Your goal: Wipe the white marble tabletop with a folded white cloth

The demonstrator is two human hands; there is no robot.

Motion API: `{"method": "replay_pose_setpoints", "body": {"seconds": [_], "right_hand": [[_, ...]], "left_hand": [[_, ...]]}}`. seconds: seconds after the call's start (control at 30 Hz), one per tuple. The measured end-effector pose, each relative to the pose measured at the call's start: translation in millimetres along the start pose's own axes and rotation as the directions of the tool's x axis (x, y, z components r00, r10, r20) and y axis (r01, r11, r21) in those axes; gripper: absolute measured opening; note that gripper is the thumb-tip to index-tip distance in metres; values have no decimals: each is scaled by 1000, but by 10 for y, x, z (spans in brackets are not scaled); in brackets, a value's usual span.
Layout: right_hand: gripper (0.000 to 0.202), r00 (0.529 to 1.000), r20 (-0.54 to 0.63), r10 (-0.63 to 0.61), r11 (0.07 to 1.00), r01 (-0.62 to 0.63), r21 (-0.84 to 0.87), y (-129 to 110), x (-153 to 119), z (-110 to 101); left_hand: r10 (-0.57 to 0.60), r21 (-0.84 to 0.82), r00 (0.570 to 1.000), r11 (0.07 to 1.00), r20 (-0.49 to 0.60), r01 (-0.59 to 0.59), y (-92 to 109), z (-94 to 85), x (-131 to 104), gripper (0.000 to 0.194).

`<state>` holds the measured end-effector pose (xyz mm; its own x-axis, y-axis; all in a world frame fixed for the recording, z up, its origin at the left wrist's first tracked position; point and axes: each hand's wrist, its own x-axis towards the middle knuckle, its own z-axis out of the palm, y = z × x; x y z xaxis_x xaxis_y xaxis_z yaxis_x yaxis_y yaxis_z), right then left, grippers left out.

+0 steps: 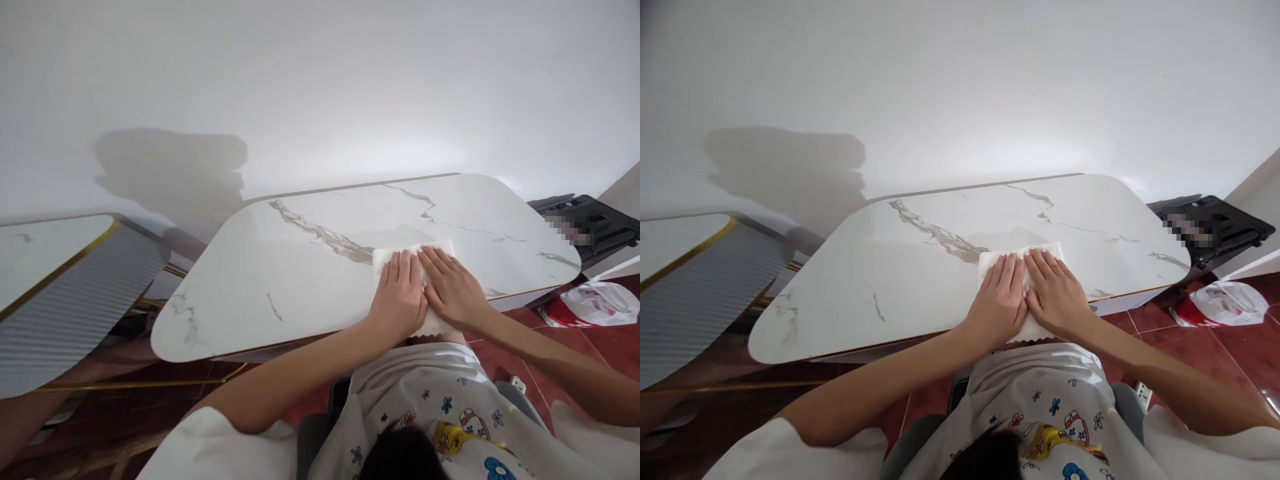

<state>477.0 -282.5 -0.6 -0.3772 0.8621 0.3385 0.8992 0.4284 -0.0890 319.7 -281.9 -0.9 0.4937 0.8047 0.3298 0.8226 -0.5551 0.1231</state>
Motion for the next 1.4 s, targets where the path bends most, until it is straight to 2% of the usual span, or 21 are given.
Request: {"method": "replay_pose_setpoints", "body": {"seconds": [0.07,0.13,0.27,0.33,0.53,0.67,0.87,1.07,1.2,1.4], "right_hand": [[58,1000,-7,-19,1000,19,8,-52,-52,-17],[58,999,6,-36,999,36,18,-53,-24,-20],[58,996,67,-50,998,48,36,52,225,33],[59,995,86,-52,998,48,41,126,407,87],[61,992,108,-59,998,54,45,352,1052,258],[58,996,80,-39,998,35,47,492,1499,386],[57,998,39,-50,995,46,85,705,2090,625],[56,999,15,-41,995,40,93,861,2563,825],[54,1000,5,-26,996,25,86,921,2805,911],[50,1000,24,-4,998,3,65,994,3006,998]], "left_hand": [[13,8,1000,1000,-10,-13,14,-32,-94,59],[8,6,1000,1000,13,-8,0,-54,-94,59],[-59,3,993,998,102,59,-113,-59,123,63],[-84,10,990,997,111,83,-208,-36,282,63],[-82,18,995,997,52,81,-616,96,819,58],[-18,-18,1000,1000,22,18,-975,197,1209,53],[2,-138,1000,990,-14,-4,-1496,367,1706,51],[-35,-241,999,970,-16,30,-1949,545,2108,55],[-66,-259,996,965,-53,50,-2124,623,2310,53],[-97,-253,994,964,-56,80,-2235,675,2452,47]]}}
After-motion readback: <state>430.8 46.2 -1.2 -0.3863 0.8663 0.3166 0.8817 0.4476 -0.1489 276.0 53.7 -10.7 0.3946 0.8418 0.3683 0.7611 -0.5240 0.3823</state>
